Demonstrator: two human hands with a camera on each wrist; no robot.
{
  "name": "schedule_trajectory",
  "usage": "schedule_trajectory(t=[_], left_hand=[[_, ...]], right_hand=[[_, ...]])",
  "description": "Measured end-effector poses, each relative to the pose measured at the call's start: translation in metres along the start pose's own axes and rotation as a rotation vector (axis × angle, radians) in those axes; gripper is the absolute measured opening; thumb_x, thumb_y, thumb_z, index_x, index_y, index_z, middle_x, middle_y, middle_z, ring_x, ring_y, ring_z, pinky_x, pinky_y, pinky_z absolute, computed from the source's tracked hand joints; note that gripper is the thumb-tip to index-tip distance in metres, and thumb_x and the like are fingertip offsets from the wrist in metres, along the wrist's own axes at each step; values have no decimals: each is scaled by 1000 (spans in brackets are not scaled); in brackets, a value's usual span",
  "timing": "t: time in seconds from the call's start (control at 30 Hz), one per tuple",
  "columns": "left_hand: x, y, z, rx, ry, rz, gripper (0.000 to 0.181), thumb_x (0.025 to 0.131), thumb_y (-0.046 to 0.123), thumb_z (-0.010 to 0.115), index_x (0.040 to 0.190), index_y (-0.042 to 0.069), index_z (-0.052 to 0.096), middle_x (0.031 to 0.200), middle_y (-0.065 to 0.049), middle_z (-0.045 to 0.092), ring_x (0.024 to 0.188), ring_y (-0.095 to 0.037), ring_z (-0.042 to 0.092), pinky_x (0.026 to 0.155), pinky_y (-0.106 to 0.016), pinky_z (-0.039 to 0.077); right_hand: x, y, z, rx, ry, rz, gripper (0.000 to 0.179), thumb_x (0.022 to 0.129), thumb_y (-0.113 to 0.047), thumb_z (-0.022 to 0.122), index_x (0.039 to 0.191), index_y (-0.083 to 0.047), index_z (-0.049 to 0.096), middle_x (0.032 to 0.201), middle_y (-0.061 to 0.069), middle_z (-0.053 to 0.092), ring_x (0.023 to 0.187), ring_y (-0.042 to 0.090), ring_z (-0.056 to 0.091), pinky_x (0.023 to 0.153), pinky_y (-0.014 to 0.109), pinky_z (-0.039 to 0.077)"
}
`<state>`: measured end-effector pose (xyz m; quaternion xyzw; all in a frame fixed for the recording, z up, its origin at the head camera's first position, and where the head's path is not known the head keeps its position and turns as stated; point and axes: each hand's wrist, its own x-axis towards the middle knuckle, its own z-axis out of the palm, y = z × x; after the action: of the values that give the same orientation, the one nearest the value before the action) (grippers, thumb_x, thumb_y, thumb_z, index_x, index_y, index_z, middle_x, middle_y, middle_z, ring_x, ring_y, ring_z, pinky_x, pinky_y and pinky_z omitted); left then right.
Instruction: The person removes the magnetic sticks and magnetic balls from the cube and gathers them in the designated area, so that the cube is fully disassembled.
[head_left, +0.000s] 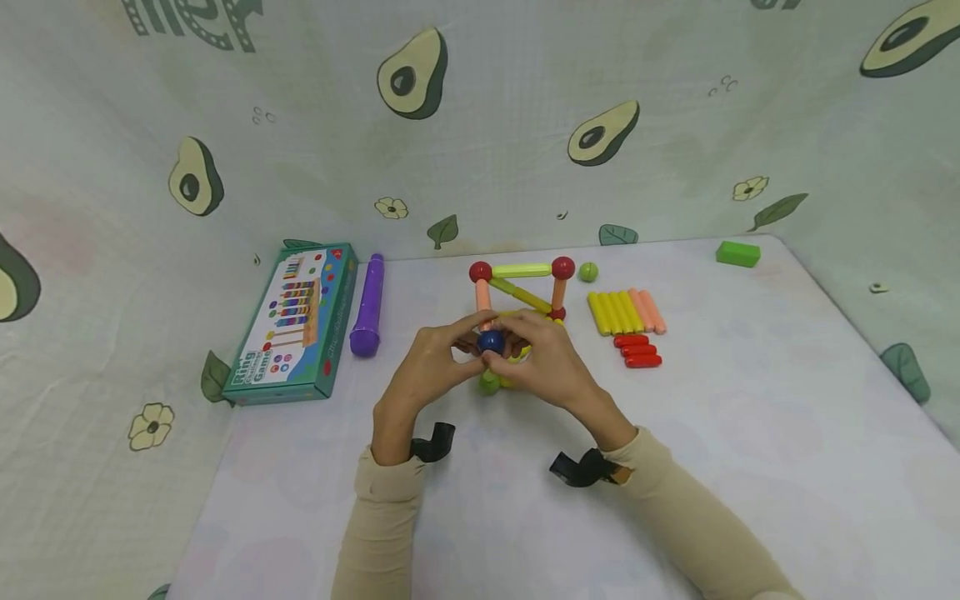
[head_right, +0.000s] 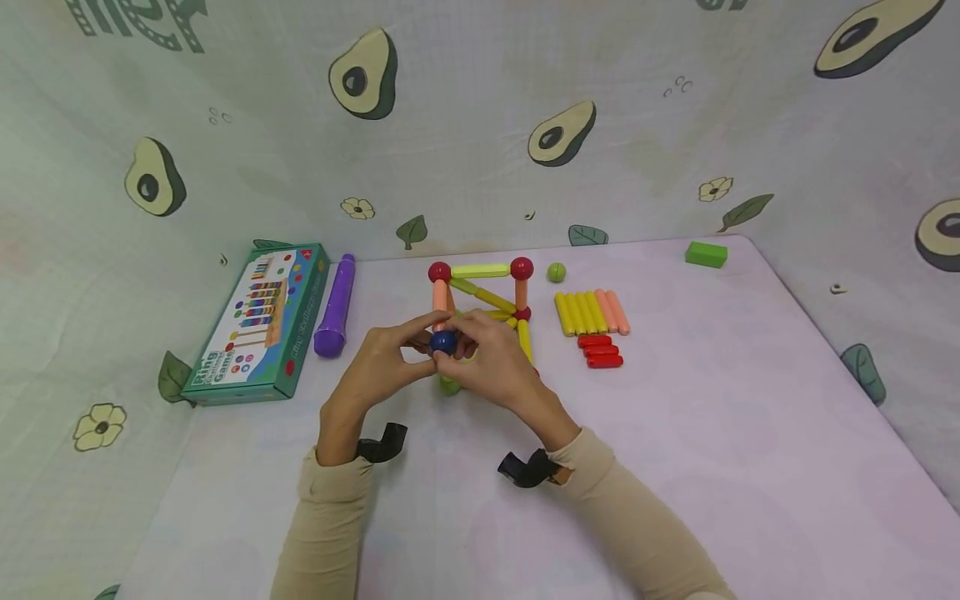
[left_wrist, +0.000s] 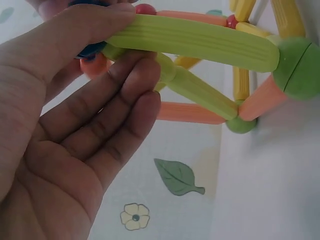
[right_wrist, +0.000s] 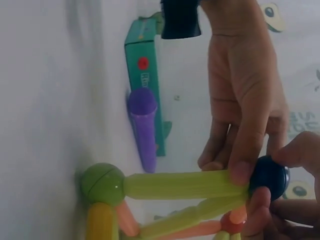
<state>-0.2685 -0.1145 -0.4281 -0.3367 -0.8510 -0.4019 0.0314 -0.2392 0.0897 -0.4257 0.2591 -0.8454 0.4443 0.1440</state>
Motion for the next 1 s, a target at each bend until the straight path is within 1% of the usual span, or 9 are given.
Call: schedule_trajectory(t=[0.13,0.27,0.37,0.43,0.5,0.67,0.8,0.93,1.0], left_hand=[[0,-1,2,-33,5,10,60,82,1,78,139,11,60,94,-4,74,85,-18,69,84,-41,56],[0,-2,2,-20,13,25,59,83,3,79,139,10,60,95,-4,74,86,-17,69,82,-34,56],[0,-4,1,-18,31,39,58,83,2,79,138,9,61,95,-4,74,85,-16,69,80,-32,56],[1,-4,2,-25,33,43,58,83,2,80,138,9,61,95,-3,74,85,-16,69,81,-31,56],[1,-4,2,-35,26,37,57,84,4,80,138,9,61,96,-3,73,86,-15,69,81,-32,56],[1,-4,3,-33,0,-3,56,86,11,79,139,10,60,97,-1,72,87,-12,68,83,-30,56],[0,-3,2,-22,-9,-31,55,87,13,79,139,13,61,96,1,70,88,-11,67,84,-28,55],[1,-3,1,-27,-21,-45,56,87,13,79,140,12,60,97,1,70,89,-12,67,85,-28,55],[2,-2,1,-28,-25,-50,56,87,14,79,140,11,59,97,1,69,89,-12,67,85,-28,55]], right_hand=[[1,3,-3,84,-23,87,29,83,-12,80,109,-2,71,93,4,64,77,16,59,69,31,56],[2,5,-5,177,-54,204,25,87,-13,76,110,-4,72,94,3,64,79,18,60,70,27,56],[2,4,-9,300,-90,289,27,91,-15,74,115,-2,71,98,6,67,82,25,63,73,27,56],[2,3,-12,366,-94,322,29,92,-16,73,118,-2,70,100,8,69,85,28,65,75,27,57],[1,3,-16,406,-87,325,31,93,-15,73,120,-1,69,101,10,69,87,30,65,78,28,57],[-4,7,-27,368,-48,261,32,92,-13,73,121,-1,66,107,10,65,93,25,61,85,24,54],[-10,12,-39,299,-28,214,32,91,-12,75,120,-2,66,111,9,63,94,23,60,87,23,53],[-14,26,-58,185,6,183,32,90,-9,76,119,-3,67,109,8,63,91,22,59,86,21,53],[-14,36,-70,109,25,185,32,90,-9,76,119,-3,66,109,8,63,91,21,60,85,19,52]])
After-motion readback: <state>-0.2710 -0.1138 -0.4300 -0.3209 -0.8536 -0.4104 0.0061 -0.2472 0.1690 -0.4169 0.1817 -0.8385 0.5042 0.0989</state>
